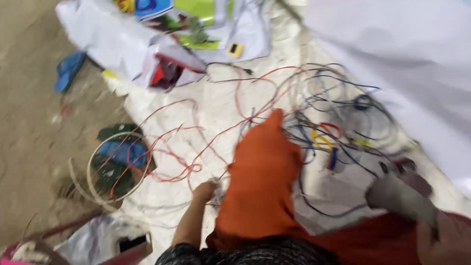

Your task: The person cuts a long white plastic strip into small segments using a pair of scissors.

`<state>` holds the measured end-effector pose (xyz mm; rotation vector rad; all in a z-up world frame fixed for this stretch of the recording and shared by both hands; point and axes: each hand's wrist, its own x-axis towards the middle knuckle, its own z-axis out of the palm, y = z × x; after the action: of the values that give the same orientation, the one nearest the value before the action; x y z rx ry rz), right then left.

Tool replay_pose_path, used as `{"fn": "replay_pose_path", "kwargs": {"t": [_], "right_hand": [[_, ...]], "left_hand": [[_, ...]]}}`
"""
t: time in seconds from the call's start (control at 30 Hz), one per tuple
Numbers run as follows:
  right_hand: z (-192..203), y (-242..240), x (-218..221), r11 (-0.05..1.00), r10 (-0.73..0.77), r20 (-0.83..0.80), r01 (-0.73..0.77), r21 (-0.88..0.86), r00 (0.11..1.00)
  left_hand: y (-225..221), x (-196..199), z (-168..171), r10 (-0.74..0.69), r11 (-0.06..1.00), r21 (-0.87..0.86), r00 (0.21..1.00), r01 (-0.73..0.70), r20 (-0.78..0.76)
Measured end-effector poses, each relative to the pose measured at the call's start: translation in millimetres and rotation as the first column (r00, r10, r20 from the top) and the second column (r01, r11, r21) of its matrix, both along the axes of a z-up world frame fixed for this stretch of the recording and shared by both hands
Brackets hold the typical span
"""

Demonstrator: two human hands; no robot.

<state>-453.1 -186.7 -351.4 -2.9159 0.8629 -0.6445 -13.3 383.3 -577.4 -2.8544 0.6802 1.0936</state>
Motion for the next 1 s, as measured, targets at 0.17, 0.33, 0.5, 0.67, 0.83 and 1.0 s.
{"fn": "replay_pose_path", "kwargs": {"t": [0.17, 0.33, 0.5, 0.67, 0.83, 1.0], "right_hand": [[69.6, 41.1, 34.2, 0.958, -0.208, -0.101, 0.182, -0.223, 0.973], [100.9, 49.0, 61.1, 0.99, -0.09, 0.119, 0.101, -0.094, 0.989], [96.7, 54.1, 64.5, 0.977, -0.159, 0.09, 0.17, -0.133, 0.983], [105.6, 62.0, 57.0, 0.971, -0.195, 0.057, 0.201, -0.128, 0.979], [114.7, 71.0, 46.2, 0.973, -0.195, 0.039, 0.199, -0.119, 0.98], [76.7, 49.2, 29.7, 0.946, -0.216, -0.076, 0.189, -0.261, 0.974]], "left_hand": [[44.3, 48.6, 78.3, 0.42, 0.907, -0.028, 0.903, -0.419, 0.093], [107.5, 111.0, 174.0, 0.463, 0.886, -0.194, 0.786, -0.421, 0.409], [182.9, 157.5, 250.2, 0.509, 0.806, -0.094, 0.603, -0.584, 0.614], [267.0, 173.4, 286.4, 0.356, 0.814, -0.027, 0.462, -0.58, 0.812], [286.1, 184.0, 287.7, 0.299, 0.842, -0.13, 0.252, -0.524, 0.921], [245.8, 185.0, 263.7, 0.486, 0.791, -0.161, 0.447, -0.59, 0.751]]}}
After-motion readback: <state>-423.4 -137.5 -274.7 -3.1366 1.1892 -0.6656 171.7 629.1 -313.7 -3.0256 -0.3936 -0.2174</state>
